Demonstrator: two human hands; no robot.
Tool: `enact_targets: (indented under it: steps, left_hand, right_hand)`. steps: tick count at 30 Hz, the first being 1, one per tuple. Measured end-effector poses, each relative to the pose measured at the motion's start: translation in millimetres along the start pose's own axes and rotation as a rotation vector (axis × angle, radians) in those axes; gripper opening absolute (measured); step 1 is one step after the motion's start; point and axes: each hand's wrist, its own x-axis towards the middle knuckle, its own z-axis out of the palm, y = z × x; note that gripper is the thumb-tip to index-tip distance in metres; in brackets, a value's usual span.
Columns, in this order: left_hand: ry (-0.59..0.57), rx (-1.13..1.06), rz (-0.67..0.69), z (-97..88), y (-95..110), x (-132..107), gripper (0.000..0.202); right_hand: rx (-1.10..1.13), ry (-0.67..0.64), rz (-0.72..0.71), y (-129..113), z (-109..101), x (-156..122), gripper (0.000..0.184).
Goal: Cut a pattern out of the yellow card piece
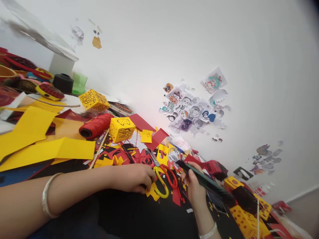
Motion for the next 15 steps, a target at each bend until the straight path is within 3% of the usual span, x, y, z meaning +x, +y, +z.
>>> enact_targets:
  steps: [7, 10, 13, 15]
  left_hand:
    - [0.141, -0.126, -0.092, 19.6, -11.8, 7.6, 0.018]
    - [0.182, -0.088, -0.237, 21.3, -9.8, 11.5, 0.023]
    - [0.095, -0.053, -0.395, 10.6, -3.9, 10.1, 0.028]
    - [-0.005, -0.074, -0.428, 0.1, 0.7, 7.6, 0.030]
  right_hand:
    - [0.343, -0.222, 0.216, -8.2, 42.2, -29.7, 0.018]
    - [0.436, -0.298, 0.326, -10.4, 55.3, -40.2, 0.024]
    - [0.459, -0.408, 0.339, -8.2, 59.5, -47.2, 0.026]
    - [0.441, -0.468, 0.287, -5.5, 58.6, -49.0, 0.028]
